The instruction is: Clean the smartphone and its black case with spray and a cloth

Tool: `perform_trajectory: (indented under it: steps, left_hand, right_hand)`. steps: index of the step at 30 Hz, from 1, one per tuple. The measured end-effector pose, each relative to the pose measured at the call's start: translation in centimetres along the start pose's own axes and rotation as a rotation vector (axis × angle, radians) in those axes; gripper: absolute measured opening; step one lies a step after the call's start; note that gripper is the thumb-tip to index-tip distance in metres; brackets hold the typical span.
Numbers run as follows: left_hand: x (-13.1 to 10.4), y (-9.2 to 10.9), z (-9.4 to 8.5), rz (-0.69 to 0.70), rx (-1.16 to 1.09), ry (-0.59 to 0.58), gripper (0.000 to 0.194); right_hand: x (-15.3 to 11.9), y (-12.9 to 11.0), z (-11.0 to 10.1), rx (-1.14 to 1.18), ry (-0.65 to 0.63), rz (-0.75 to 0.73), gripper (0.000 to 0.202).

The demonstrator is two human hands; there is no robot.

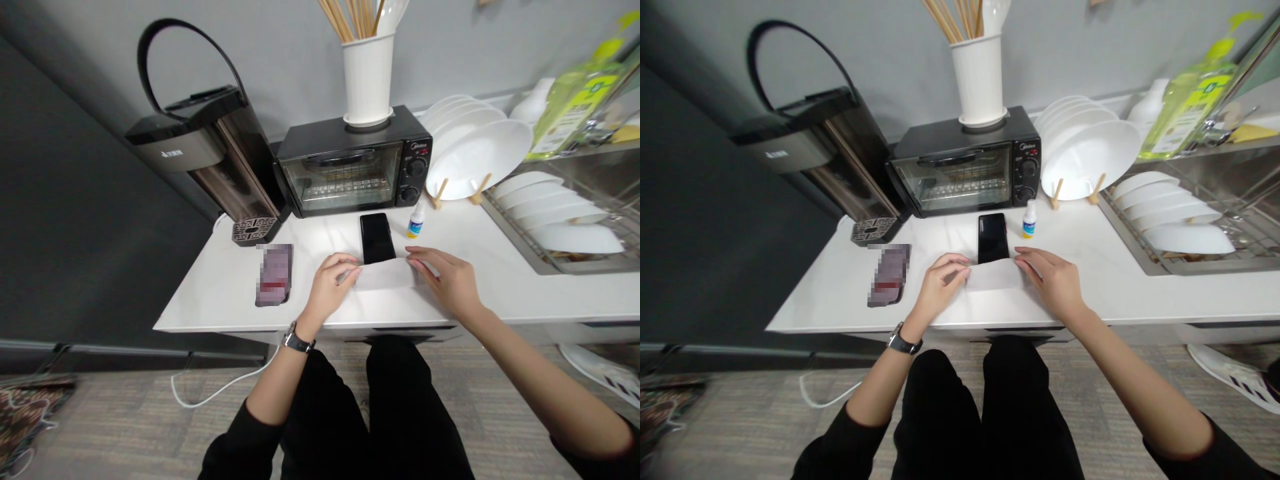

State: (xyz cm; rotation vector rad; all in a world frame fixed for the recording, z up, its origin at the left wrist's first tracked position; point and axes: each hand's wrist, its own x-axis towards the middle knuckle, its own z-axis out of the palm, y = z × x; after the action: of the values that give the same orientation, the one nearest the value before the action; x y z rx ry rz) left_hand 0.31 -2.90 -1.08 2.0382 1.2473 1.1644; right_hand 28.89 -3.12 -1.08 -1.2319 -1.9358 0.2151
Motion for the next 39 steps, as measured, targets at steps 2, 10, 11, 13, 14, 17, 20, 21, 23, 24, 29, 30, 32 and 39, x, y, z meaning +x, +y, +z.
perform_trajectory:
  steps: [2, 10, 11, 13, 14, 17, 20, 21, 23, 24, 29, 30, 32, 39]
  left_hand:
    - [-0.1, 0.2, -0.1, 0.008, 0.003, -0.008, 0.018]
    - [-1.4, 1.7, -0.7, 0.136, -0.003, -0.09, 0.015]
    - [-1.7, 2.0, -0.9, 0.163, 0.0, -0.116, 0.014]
    - [-2.4, 2.4, -1.2, 0.215, 0.023, -0.185, 0.013]
    - [-2.7, 2.6, -1.4, 0.233, 0.038, -0.229, 0.014]
    - [-3.7, 3.1, -1.9, 0.243, 0.086, -0.339, 0.015]
    - [-4.2, 3.5, -2.3, 0.219, 0.097, -0.391, 0.016]
    - [-4.2, 3.6, -2.5, 0.212, 0.085, -0.41, 0.015]
    - [-4.1, 3.8, -2.8, 0.189, 0.038, -0.453, 0.016]
    - [-4.0, 3.8, -2.8, 0.171, 0.019, -0.468, 0.016]
    - [-3.8, 3.3, -2.4, 0.122, 0.189, -0.43, 0.041]
    - [-3.9, 3.1, -2.3, 0.134, 0.254, -0.42, 0.045]
    - [-4.0, 2.8, -2.1, 0.159, 0.361, -0.418, 0.05]
    - [-3.4, 2.5, -2.2, 0.079, 0.481, -0.528, 0.066]
  right_hand:
    - [0.0, 0.0, -0.2, 0.003, 0.003, -0.045, 0.028]
    - [-0.7, -0.3, -1.4, 0.064, -0.025, -0.258, 0.011]
    - [-0.9, -0.4, -1.7, 0.071, -0.041, -0.284, 0.01]
    - [-1.4, -0.8, -2.3, 0.084, -0.097, -0.334, 0.009]
    - [-1.8, -0.9, -2.6, 0.09, -0.131, -0.349, 0.01]
    - [-3.2, -1.2, -3.0, 0.113, -0.21, -0.337, 0.01]
    - [-4.7, -1.2, -3.0, 0.119, -0.284, -0.321, 0.006]
    - [-5.1, -1.1, -3.0, 0.116, -0.319, -0.323, 0.004]
    - [-5.5, -1.0, -2.9, 0.115, -0.384, -0.313, 0.004]
    - [-5.5, -1.0, -2.9, 0.12, -0.404, -0.298, 0.006]
    - [-4.2, -1.0, -2.0, 0.002, -0.414, -0.212, 0.045]
    - [-4.0, -1.0, -1.7, -0.05, -0.417, -0.211, 0.05]
    - [-3.8, -0.9, -1.4, -0.134, -0.418, -0.209, 0.055]
    - [-3.6, -1.0, -1.0, -0.203, -0.365, -0.174, 0.049]
